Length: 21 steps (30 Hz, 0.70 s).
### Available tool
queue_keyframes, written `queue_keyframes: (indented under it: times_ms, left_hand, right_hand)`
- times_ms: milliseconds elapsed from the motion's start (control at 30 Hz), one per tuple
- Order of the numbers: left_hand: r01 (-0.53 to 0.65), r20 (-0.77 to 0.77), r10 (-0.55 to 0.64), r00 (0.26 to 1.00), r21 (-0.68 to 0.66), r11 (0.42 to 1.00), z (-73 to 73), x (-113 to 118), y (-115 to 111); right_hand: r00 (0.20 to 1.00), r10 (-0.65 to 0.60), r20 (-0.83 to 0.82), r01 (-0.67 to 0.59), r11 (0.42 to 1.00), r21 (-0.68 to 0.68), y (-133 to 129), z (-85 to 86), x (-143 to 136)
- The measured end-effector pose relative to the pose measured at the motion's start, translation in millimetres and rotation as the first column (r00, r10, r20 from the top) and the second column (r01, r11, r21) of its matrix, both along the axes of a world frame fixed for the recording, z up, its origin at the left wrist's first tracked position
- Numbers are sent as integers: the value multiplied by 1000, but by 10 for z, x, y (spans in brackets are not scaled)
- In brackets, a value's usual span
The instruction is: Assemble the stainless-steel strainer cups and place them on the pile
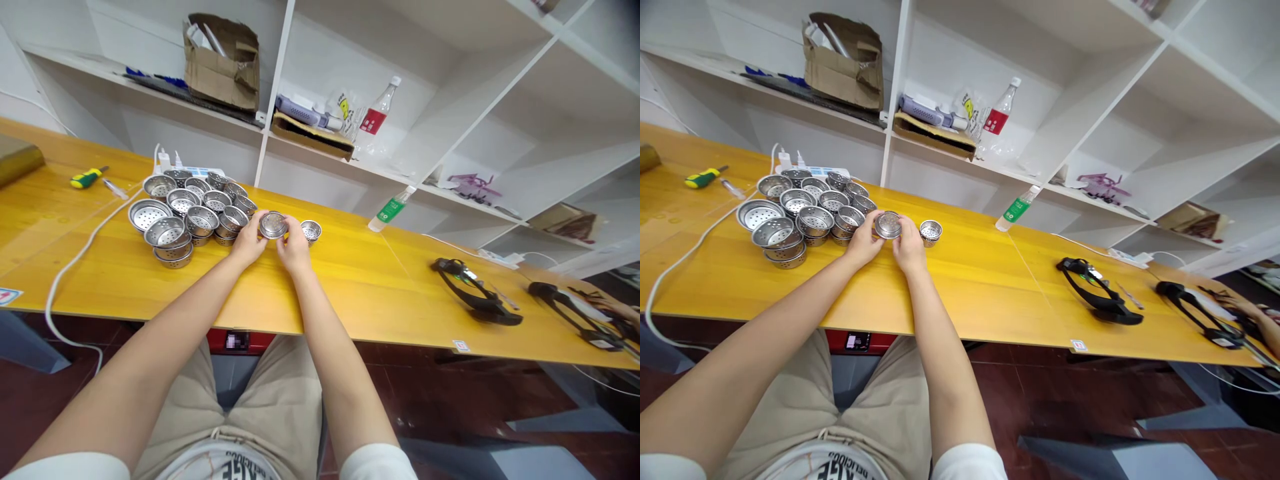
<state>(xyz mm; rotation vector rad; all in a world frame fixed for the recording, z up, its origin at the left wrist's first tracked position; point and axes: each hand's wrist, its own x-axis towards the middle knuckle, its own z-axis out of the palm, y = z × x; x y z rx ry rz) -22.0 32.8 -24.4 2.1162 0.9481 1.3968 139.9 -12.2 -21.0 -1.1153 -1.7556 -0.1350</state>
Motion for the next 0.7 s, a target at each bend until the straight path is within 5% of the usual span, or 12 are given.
queue_keyframes:
  times_ms: [300,700]
  left_hand:
    - [13,-21,-13,1000,-24,1000,4,0,-28]
    - [21,-83,-26,996,-59,998,20,-3,-66]
  right_hand:
    - [979,-78,-186,64,995,-82,-128,70,-124]
    - [988,-156,-5,156,985,77,-112,70,-127]
